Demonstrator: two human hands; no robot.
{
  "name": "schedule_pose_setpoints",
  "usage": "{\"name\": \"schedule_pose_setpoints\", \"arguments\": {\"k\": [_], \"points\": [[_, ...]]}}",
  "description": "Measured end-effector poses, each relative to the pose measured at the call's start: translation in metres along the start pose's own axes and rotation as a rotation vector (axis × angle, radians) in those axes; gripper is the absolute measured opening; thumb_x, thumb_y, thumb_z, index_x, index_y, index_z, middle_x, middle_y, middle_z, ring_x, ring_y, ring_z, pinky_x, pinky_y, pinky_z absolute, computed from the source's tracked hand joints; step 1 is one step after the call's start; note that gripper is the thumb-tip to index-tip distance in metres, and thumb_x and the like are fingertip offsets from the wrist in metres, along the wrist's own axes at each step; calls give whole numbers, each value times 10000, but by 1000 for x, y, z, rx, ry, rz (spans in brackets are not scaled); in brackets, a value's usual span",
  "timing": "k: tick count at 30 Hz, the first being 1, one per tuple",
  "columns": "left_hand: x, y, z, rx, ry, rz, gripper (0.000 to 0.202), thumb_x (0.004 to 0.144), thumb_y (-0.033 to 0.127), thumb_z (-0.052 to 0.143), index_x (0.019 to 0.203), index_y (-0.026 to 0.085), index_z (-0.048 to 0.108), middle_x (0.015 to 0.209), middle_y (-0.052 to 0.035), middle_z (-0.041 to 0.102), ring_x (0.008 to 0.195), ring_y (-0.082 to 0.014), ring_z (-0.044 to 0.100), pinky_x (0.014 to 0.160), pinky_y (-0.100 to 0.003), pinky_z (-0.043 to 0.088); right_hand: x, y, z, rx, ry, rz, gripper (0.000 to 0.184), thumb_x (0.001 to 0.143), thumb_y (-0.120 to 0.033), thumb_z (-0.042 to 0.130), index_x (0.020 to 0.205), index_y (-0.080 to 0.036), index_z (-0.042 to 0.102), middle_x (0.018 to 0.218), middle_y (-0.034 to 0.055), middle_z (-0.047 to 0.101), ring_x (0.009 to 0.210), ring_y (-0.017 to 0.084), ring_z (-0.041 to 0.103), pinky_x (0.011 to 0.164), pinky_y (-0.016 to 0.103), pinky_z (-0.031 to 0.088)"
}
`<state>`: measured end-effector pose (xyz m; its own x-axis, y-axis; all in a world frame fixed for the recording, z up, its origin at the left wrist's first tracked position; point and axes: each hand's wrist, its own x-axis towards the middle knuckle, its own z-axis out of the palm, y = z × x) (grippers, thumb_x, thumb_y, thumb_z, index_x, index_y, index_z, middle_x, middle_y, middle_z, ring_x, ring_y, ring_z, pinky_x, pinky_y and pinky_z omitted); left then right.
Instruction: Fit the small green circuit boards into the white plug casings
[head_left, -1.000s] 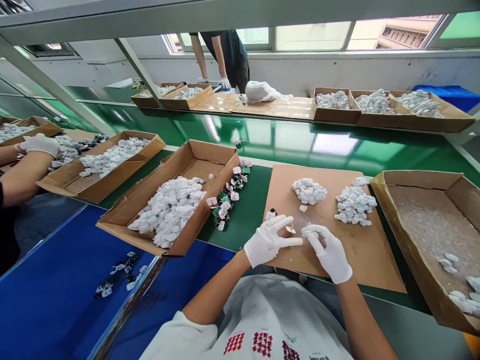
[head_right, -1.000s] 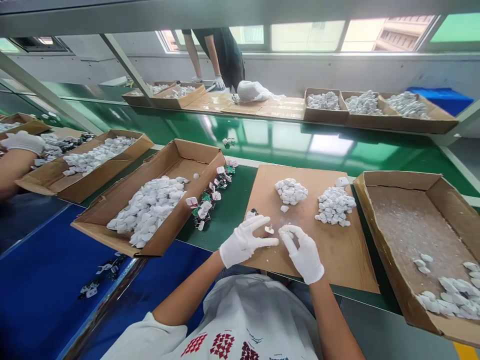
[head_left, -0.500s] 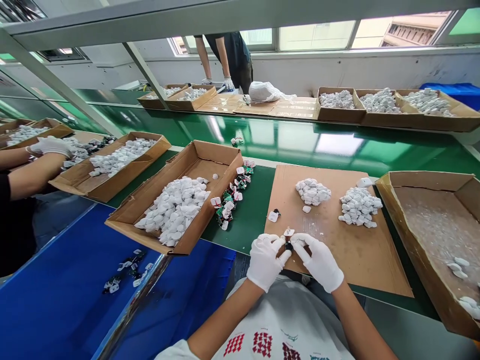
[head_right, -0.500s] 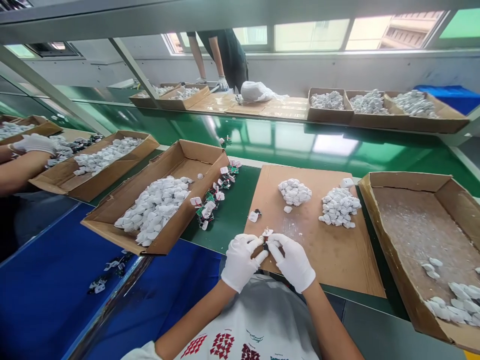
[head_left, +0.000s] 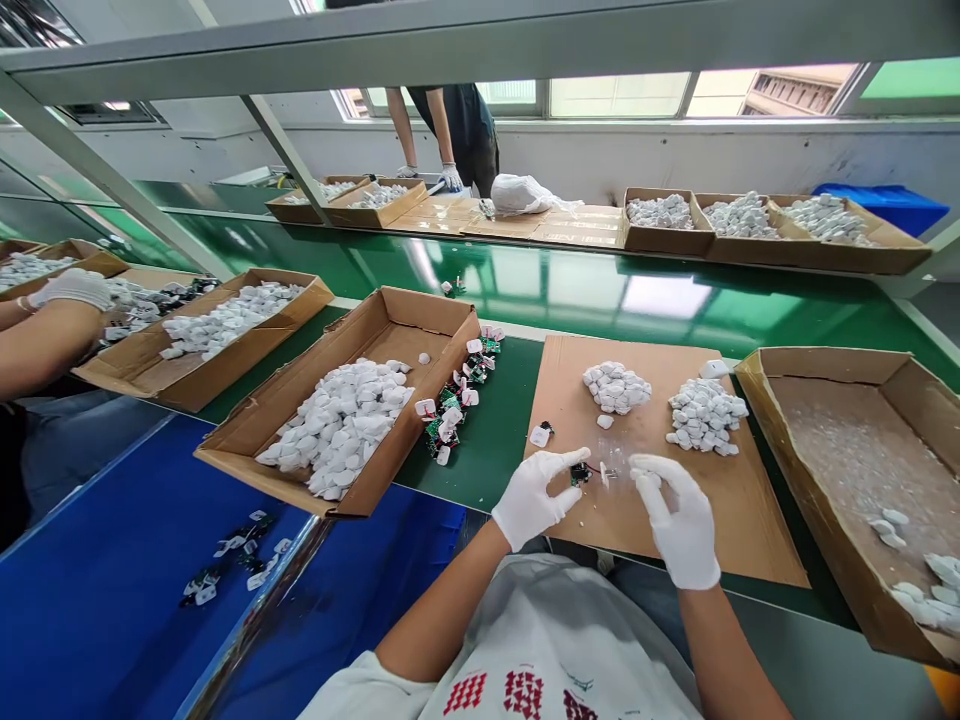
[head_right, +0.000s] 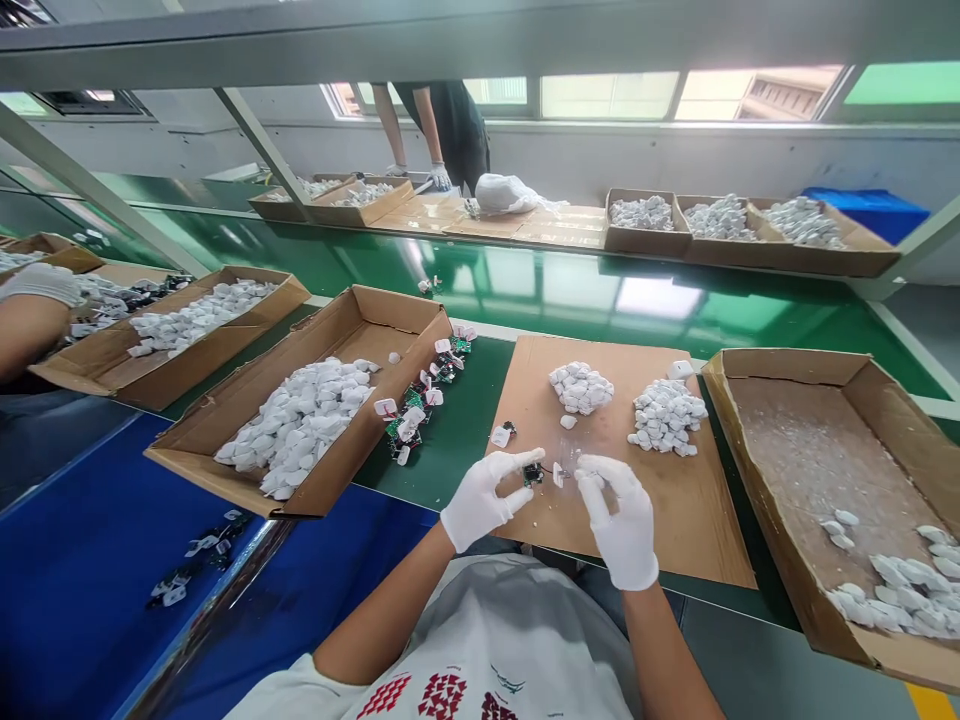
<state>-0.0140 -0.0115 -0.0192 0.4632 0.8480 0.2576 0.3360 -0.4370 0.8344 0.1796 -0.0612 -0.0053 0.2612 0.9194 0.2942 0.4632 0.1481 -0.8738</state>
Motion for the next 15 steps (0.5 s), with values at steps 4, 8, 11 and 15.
{"name": "schedule_pose_setpoints", "arguments": {"k": [4,8,11,15], "points": [[6,9,3,-437,-92,-180,506,778,320,634,1265,195,574,1190,-71,663,1049,-221,613,968,-344,460,3,-3,8,18,-150,-120,162,841,-313,572,945,-236,670,991,57,708,916,198,667,836,335,552],[5,3,20,-789,-3,-401,566,788,535,591,1210,159,626,1160,-114,664,929,-214,631,795,-312,521,-2,0,27,157,-100,47,206,846,-344,566,974,-209,654,963,63,724,876,197,686,783,319,581],[5,-4,29,-975,13,-476,625,747,578,625,1206,153,632,1102,-119,681,857,-188,630,753,-299,514,-2,2,31,145,-82,33,211,849,-335,570,993,-208,657,1013,66,718,896,196,686,808,325,577],[10,-5,34,-1113,53,-491,525,765,504,648,1146,144,673,1121,-128,683,870,-196,638,765,-294,505,4,-3,28,-41,-46,-203,154,849,-267,582,961,-245,684,991,50,710,893,186,669,809,328,561]]}}
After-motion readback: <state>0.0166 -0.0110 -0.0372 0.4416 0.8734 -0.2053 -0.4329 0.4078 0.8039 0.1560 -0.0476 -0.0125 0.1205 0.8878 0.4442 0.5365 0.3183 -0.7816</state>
